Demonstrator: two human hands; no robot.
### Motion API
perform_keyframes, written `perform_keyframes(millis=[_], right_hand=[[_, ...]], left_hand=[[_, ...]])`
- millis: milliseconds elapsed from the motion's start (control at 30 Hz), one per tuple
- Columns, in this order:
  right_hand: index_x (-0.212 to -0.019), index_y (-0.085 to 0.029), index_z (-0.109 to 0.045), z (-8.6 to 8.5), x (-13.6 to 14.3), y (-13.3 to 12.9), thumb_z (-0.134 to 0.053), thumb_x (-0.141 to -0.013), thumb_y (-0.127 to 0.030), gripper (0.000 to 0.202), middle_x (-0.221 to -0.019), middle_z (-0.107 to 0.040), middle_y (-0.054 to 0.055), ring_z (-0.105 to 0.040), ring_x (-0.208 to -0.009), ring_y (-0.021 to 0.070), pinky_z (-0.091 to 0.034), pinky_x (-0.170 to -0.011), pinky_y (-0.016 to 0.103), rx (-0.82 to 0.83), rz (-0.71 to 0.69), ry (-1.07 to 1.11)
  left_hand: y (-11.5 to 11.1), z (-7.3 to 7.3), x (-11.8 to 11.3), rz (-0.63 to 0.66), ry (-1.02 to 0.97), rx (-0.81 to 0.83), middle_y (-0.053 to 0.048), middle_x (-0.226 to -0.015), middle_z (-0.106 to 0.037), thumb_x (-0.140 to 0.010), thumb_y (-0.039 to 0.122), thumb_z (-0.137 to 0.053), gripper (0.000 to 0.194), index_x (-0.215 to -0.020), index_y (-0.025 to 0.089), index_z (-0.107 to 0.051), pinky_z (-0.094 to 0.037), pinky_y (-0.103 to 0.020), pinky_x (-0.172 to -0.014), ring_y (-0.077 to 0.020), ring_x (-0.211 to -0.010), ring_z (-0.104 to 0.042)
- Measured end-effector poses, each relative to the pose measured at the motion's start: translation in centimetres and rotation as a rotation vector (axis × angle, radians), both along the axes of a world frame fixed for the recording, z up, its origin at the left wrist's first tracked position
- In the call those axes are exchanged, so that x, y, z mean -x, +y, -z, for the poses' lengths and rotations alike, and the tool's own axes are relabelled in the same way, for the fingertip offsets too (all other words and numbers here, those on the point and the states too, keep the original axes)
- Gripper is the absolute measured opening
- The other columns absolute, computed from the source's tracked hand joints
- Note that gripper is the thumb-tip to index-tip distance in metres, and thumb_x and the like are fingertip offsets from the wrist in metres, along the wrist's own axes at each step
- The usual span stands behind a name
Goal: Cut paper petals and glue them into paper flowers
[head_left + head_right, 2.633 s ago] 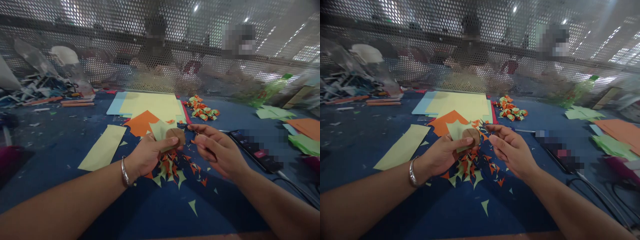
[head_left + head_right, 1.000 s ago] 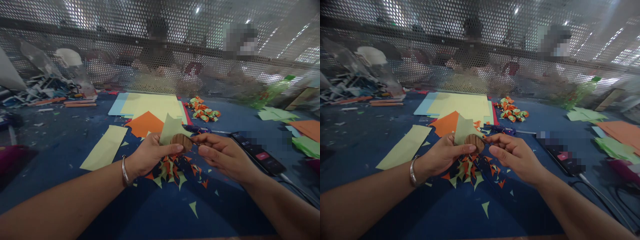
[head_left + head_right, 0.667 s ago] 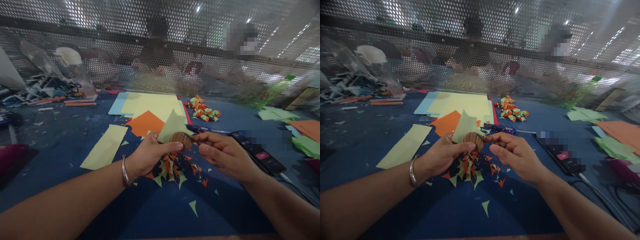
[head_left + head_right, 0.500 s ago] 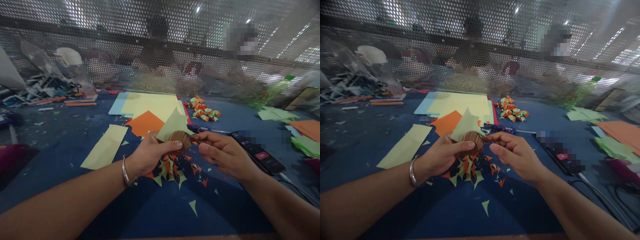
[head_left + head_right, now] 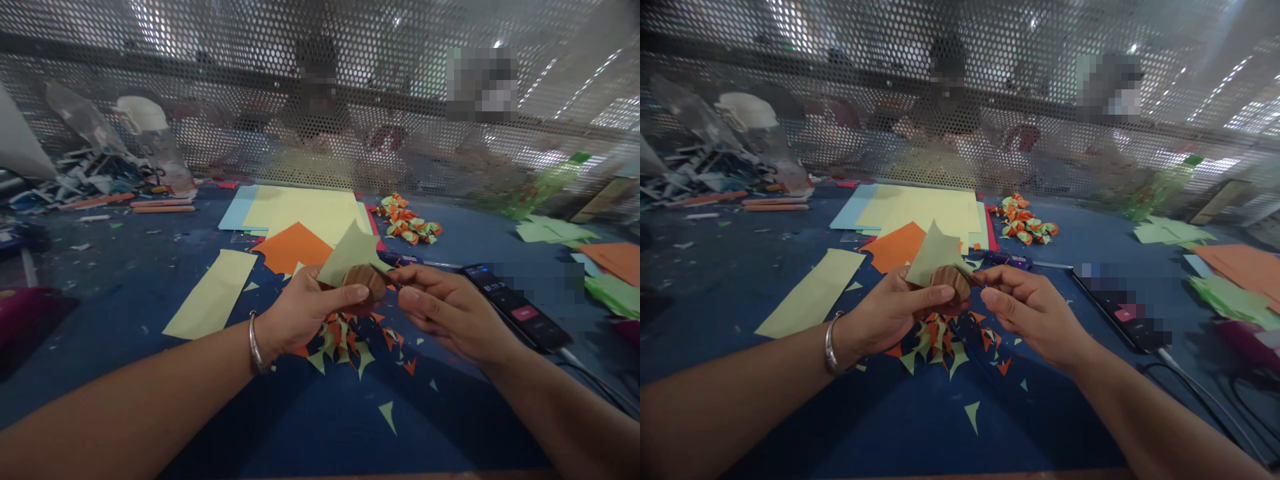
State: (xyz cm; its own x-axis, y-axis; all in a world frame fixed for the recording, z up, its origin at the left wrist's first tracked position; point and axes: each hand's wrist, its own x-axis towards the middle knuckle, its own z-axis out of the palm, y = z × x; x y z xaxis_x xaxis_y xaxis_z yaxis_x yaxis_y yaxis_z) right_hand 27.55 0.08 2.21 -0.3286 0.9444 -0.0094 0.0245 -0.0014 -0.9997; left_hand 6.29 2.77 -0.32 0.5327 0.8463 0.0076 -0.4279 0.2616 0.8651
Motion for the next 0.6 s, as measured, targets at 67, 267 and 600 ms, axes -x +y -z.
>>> perform_keyframes(millis=[67, 267, 600], right_hand=[[-0.106, -0.017, -0.065, 0.12, -0.16, 0.01, -0.071, -0.091, -0.041, 0.029, -0.059, -0.036, -0.009, -0.023, -0.044, 0.0038, -0.012, -0.039, 0.021, -0.001, 0.000, -0.009], [-0.113, -0.015, -0.065, 0.18, -0.46, 0.30, -0.072, -0.089, -0.043, 0.037, -0.058, -0.034, -0.009, -0.022, -0.045, 0.0044, -0.011, -0.040, 0.022, 0.002, 0.018, -0.068], [-0.106, -0.017, -0.066, -0.02, -0.24, 0.15, -0.076, -0.085, -0.046, 0.037, -0.060, -0.040, -0.008, -0.023, -0.045, 0.0033, -0.011, -0.039, 0.021, 0.024, 0.031, -0.014]], left_hand=[[0.09, 0.01, 0.04, -0.018, -0.005, -0.015, -0.005, -0.081, -0.074, -0.077, 0.022, -0.082, 0.016, -0.087, 0.012, -0.077, -0.054, -0.029, -0.081, -0.0141, -0.076, -0.069], [0.58, 0.40, 0.29, -0.042, 0.012, -0.062, -0.009, -0.097, -0.078, -0.075, 0.023, -0.084, 0.027, -0.099, 0.014, -0.078, -0.053, -0.031, -0.089, -0.0171, -0.088, -0.070], [0.72, 0.13, 0.25, -0.031, -0.029, -0.027, -0.005, -0.087, -0.075, -0.076, 0.018, -0.083, 0.016, -0.091, 0.014, -0.079, -0.052, -0.026, -0.082, -0.0129, -0.080, -0.067]])
